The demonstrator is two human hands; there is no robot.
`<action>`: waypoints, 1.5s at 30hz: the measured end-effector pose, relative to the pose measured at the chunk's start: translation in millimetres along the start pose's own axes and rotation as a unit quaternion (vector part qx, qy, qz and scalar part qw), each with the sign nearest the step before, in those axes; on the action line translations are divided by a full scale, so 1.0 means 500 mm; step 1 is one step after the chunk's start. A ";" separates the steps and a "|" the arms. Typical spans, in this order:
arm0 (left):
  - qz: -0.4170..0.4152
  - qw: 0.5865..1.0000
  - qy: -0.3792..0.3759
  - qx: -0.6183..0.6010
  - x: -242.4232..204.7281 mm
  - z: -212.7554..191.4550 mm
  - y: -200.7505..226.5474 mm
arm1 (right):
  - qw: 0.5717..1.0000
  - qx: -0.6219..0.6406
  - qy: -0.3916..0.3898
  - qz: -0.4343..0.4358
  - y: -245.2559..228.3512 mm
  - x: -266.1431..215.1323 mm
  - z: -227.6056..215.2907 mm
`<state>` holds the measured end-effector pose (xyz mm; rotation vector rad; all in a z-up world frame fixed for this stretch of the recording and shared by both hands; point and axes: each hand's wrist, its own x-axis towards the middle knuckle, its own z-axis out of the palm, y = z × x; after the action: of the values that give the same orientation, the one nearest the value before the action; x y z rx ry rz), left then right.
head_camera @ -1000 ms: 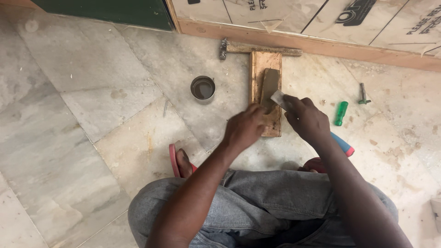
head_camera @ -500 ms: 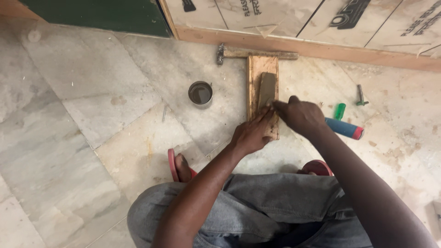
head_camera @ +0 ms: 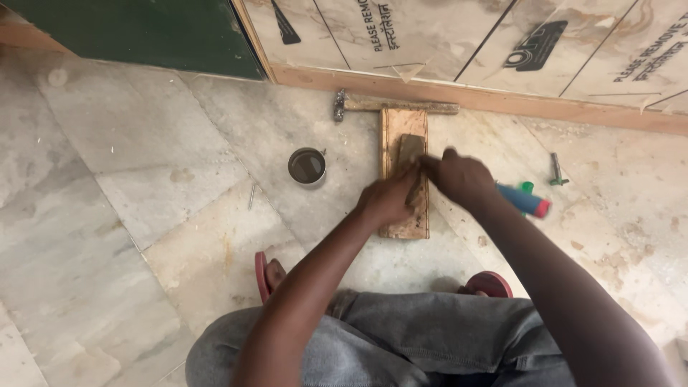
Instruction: The person sits on the floor and sharpens a metal chisel on a rectangular sharpening stone. They repeatedly rub the chisel blade against the stone and periodically dip their fingers into a small metal cup to apply water to the stone surface.
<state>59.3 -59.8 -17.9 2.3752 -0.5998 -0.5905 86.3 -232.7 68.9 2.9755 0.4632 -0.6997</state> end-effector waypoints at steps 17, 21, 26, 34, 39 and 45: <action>0.099 0.995 0.028 0.008 -0.056 0.062 -0.028 | 1.000 0.008 -0.010 -0.019 0.006 -0.029 0.071; 0.143 0.987 0.041 0.066 -0.047 0.077 -0.036 | 0.996 -0.035 0.041 -0.065 0.004 -0.029 0.089; -0.013 1.000 -0.005 0.023 0.031 -0.038 0.005 | 1.000 0.013 0.021 0.017 0.006 0.044 0.005; 0.125 0.990 0.051 0.044 -0.076 0.054 -0.002 | 0.999 0.026 0.001 -0.027 -0.020 -0.062 0.058; -0.043 0.999 -0.027 -0.015 0.026 -0.019 -0.004 | 1.000 0.013 -0.008 0.026 -0.001 0.034 0.005; 0.050 0.998 0.029 -0.013 -0.026 0.001 0.004 | 0.999 0.038 -0.018 0.014 -0.013 -0.002 0.021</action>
<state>48.1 -54.5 -13.8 2.3141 -0.6771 -0.4815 79.2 -227.9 59.9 3.0267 0.4014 -0.7834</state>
